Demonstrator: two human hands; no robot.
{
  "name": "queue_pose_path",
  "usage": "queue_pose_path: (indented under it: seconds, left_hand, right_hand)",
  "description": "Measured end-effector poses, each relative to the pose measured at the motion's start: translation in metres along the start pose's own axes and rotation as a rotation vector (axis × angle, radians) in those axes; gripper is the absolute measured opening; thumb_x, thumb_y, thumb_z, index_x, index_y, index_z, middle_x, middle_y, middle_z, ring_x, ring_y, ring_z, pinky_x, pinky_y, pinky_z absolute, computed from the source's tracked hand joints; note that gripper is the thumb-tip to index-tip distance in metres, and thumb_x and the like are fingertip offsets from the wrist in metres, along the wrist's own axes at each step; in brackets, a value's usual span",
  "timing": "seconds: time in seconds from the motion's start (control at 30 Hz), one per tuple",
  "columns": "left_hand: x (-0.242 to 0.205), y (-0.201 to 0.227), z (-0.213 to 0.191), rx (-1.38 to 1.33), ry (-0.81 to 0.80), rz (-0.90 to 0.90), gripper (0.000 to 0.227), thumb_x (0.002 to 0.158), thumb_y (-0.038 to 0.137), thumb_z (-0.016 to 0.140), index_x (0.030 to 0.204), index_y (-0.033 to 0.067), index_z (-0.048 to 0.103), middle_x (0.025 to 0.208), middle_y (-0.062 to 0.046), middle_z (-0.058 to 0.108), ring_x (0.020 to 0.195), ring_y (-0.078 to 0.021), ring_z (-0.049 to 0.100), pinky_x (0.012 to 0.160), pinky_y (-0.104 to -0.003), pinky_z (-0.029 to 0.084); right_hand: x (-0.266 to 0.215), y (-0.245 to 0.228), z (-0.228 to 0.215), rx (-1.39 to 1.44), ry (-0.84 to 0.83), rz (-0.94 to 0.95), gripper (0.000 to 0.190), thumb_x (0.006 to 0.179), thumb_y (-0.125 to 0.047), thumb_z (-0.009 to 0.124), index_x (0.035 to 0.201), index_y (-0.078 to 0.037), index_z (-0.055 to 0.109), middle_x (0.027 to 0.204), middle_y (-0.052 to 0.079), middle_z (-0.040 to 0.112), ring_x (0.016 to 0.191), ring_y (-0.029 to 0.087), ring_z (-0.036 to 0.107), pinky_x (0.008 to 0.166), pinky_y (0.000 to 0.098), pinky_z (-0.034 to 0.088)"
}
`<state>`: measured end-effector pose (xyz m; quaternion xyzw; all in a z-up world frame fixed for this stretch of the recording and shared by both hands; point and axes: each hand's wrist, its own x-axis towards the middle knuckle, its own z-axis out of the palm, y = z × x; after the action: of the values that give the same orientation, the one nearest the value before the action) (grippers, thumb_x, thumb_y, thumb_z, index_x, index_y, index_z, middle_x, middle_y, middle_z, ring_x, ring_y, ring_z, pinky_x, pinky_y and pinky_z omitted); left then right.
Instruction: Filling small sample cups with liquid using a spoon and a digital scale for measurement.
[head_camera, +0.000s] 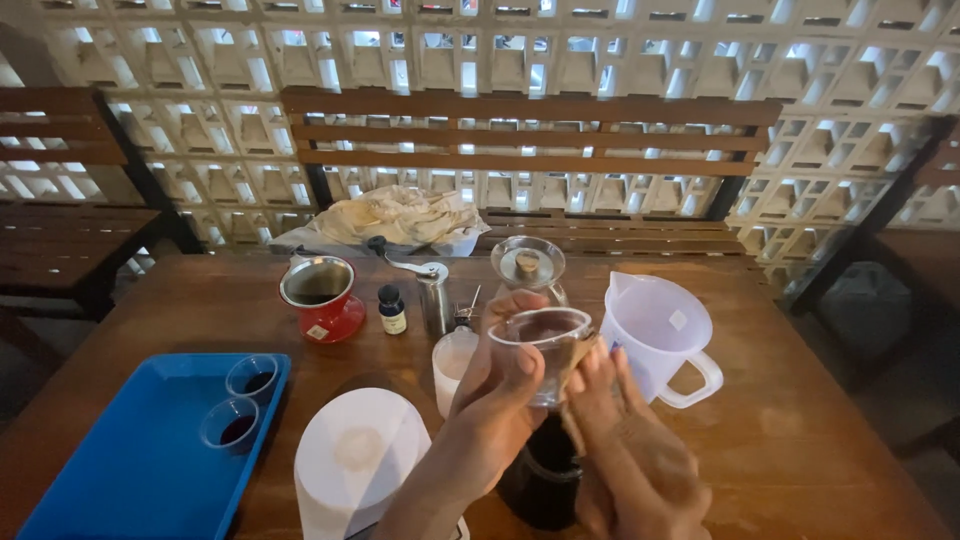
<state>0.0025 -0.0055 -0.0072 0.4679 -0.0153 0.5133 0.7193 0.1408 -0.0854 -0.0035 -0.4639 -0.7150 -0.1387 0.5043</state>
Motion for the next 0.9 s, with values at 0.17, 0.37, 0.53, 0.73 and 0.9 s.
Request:
queue_pose_path:
  seconds: [0.17, 0.37, 0.53, 0.73, 0.9]
  left_hand:
    - [0.001, 0.015, -0.002, 0.153, 0.219, -0.113, 0.064, 0.094, 0.047, 0.057, 0.145, 0.0126, 0.039, 0.108, -0.022, 0.072, 0.080, -0.0218, 0.073, 0.058, -0.022, 0.055]
    - [0.005, 0.008, -0.010, -0.250, 0.052, -0.079, 0.059, 0.092, 0.027, 0.073, 0.140, 0.0098, 0.042, 0.128, -0.027, 0.056, 0.103, -0.0368, 0.064, 0.084, -0.047, 0.059]
    - [-0.001, 0.013, -0.005, -0.262, -0.018, -0.061, 0.060, 0.096, 0.030, 0.070, 0.142, 0.0064, 0.039, 0.129, -0.026, 0.060, 0.111, -0.0370, 0.065, 0.090, -0.047, 0.056]
    - [-0.002, 0.013, 0.008, -0.168, -0.050, -0.082, 0.064, 0.095, 0.025, 0.067, 0.147, 0.0067, 0.034, 0.139, -0.021, 0.055, 0.125, -0.0335, 0.058, 0.106, -0.051, 0.050]
    - [-0.004, 0.022, 0.020, -0.053, -0.020, -0.085, 0.072, 0.089, 0.014, 0.064, 0.152, 0.0113, 0.030, 0.136, -0.021, 0.054, 0.120, -0.0369, 0.061, 0.094, -0.045, 0.055]
  right_hand:
    - [0.028, -0.005, -0.007, 0.342, -0.421, -0.397, 0.039, 0.090, -0.012, 0.080, 0.121, 0.009, 0.069, 0.138, 0.023, 0.065, 0.133, 0.029, 0.064, 0.115, 0.0365, 0.053]
    - [-0.013, 0.091, 0.001, 1.222, -0.825, -0.121, 0.037, 0.113, -0.016, 0.048, 0.142, 0.007, 0.052, 0.154, 0.026, 0.048, 0.147, 0.037, 0.047, 0.126, 0.0500, 0.039]
    - [0.019, 0.017, -0.035, 0.558, 0.043, 0.122, 0.026, 0.102, -0.025, 0.058, 0.113, -0.004, 0.069, 0.115, 0.013, 0.077, 0.107, 0.023, 0.081, 0.118, 0.0509, 0.065]
    - [0.031, -0.014, -0.023, 0.039, 0.184, 0.405, 0.038, 0.096, -0.033, 0.052, 0.111, -0.007, 0.076, 0.077, 0.006, 0.062, 0.070, 0.015, 0.049, 0.069, 0.0281, 0.040]
    - [0.025, -0.018, -0.008, 0.041, 0.232, 0.430, 0.022, 0.085, -0.012, 0.077, 0.106, -0.008, 0.079, 0.096, 0.006, 0.080, 0.038, 0.003, 0.044, 0.042, 0.0170, 0.032]
